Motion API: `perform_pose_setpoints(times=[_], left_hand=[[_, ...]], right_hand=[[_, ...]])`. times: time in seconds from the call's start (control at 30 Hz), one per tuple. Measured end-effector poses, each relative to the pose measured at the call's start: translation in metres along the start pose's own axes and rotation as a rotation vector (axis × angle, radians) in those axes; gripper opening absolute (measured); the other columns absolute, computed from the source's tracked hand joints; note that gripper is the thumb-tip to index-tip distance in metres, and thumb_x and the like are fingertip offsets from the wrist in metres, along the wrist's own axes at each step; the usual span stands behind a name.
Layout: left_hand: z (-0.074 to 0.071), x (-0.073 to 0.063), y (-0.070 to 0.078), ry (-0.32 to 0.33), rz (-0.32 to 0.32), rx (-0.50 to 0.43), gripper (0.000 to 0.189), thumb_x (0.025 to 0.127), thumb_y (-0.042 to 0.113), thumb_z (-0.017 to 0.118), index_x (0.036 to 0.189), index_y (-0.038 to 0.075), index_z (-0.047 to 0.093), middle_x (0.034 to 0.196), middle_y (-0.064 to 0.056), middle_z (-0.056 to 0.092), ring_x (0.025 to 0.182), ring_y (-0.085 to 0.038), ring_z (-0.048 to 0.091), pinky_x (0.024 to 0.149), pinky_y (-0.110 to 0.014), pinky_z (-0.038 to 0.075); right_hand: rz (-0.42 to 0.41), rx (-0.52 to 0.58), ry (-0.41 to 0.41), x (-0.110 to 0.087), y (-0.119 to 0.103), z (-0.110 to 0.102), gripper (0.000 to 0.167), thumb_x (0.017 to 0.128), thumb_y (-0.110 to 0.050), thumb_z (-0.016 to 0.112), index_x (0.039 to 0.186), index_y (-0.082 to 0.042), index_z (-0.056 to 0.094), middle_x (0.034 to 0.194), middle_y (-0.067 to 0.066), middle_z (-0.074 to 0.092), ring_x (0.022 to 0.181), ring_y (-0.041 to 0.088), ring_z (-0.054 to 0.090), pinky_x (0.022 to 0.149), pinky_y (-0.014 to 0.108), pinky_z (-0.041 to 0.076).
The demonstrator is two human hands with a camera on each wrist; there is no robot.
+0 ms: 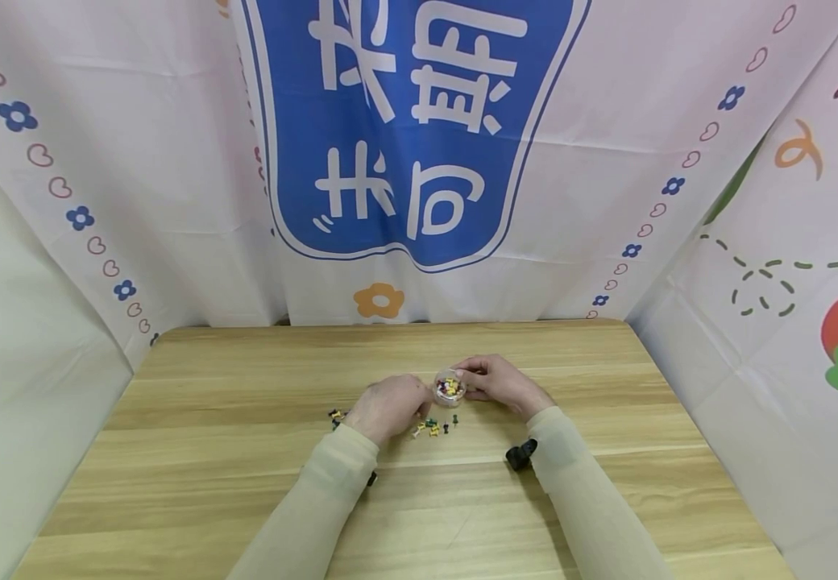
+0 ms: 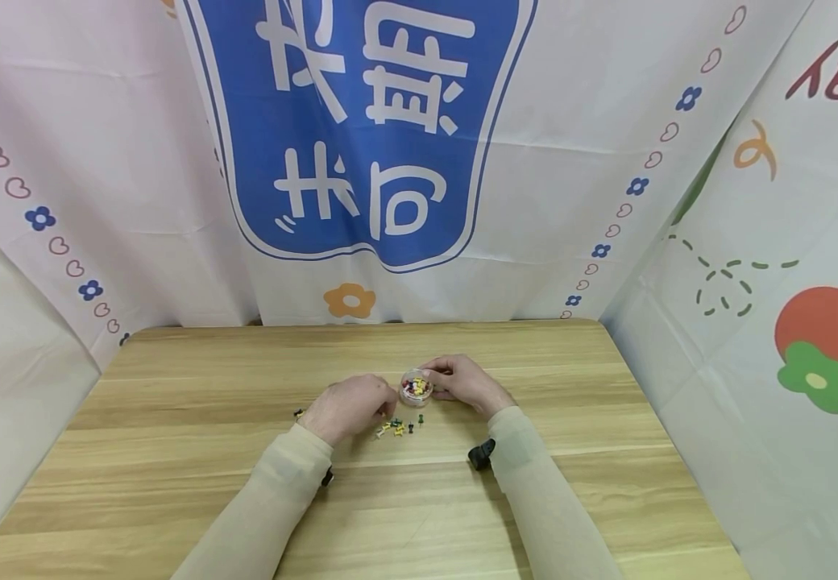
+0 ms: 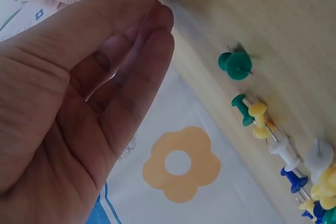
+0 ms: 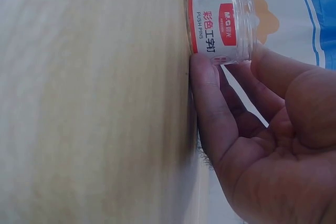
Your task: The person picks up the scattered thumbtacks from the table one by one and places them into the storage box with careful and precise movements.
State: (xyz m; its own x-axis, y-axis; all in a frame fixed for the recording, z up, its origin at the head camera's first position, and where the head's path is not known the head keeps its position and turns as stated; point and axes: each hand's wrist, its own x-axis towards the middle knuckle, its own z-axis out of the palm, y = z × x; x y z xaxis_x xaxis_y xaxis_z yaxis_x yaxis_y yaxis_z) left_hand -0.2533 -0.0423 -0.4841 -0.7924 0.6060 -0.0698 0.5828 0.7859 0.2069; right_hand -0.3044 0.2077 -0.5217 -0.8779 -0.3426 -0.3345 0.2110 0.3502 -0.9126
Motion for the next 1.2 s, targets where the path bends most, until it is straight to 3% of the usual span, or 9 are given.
perform_pose_setpoints(times=[0.2, 0.37, 0.63, 0.87, 1.2], left_hand=[[-0.006, -0.002, 0.0, 0.021, -0.025, -0.035, 0.008, 0.104, 0.005, 0.087, 0.104, 0.013, 0.088, 0.108, -0.003, 0.086, 0.095, -0.017, 0.078, 0.089, -0.037, 0.071], [-0.009, -0.002, -0.002, 0.052, -0.028, -0.035, 0.014, 0.103, 0.007, 0.089, 0.115, 0.013, 0.09, 0.116, -0.004, 0.086, 0.101, -0.019, 0.081, 0.091, -0.036, 0.071], [-0.013, 0.001, -0.004, 0.118, -0.031, -0.032, 0.021, 0.107, 0.005, 0.085, 0.122, 0.018, 0.091, 0.115, -0.003, 0.085, 0.096, -0.016, 0.079, 0.085, -0.037, 0.071], [-0.015, 0.002, -0.005, 0.136, -0.002, -0.044, 0.019, 0.109, 0.005, 0.082, 0.125, 0.013, 0.087, 0.122, -0.005, 0.086, 0.11, -0.023, 0.084, 0.097, -0.039, 0.072], [-0.011, 0.008, 0.001, 0.192, 0.037, -0.042, 0.017, 0.11, 0.006, 0.081, 0.125, 0.013, 0.085, 0.124, -0.005, 0.085, 0.113, -0.024, 0.084, 0.1, -0.039, 0.072]], right_hand=[[-0.003, -0.001, -0.001, 0.0, 0.0, 0.0, 0.038, 0.122, -0.014, 0.063, 0.155, 0.005, 0.07, 0.156, 0.029, 0.069, 0.13, 0.028, 0.078, 0.114, 0.039, 0.068], [0.005, -0.003, 0.001, 0.0, 0.0, 0.0, 0.038, 0.122, -0.014, 0.064, 0.155, 0.004, 0.07, 0.155, 0.028, 0.069, 0.129, 0.027, 0.078, 0.114, 0.038, 0.068], [0.002, -0.026, 0.004, -0.001, -0.001, 0.0, 0.038, 0.123, -0.015, 0.063, 0.155, 0.004, 0.07, 0.153, 0.027, 0.069, 0.125, 0.025, 0.078, 0.111, 0.036, 0.069], [-0.008, 0.008, -0.037, -0.001, 0.003, -0.005, 0.04, 0.122, -0.013, 0.059, 0.157, 0.004, 0.068, 0.159, 0.027, 0.069, 0.124, 0.02, 0.079, 0.11, 0.032, 0.069], [-0.026, 0.052, -0.091, -0.003, 0.004, -0.008, 0.038, 0.123, -0.009, 0.058, 0.157, 0.004, 0.068, 0.161, 0.027, 0.068, 0.133, 0.023, 0.078, 0.115, 0.035, 0.067]])
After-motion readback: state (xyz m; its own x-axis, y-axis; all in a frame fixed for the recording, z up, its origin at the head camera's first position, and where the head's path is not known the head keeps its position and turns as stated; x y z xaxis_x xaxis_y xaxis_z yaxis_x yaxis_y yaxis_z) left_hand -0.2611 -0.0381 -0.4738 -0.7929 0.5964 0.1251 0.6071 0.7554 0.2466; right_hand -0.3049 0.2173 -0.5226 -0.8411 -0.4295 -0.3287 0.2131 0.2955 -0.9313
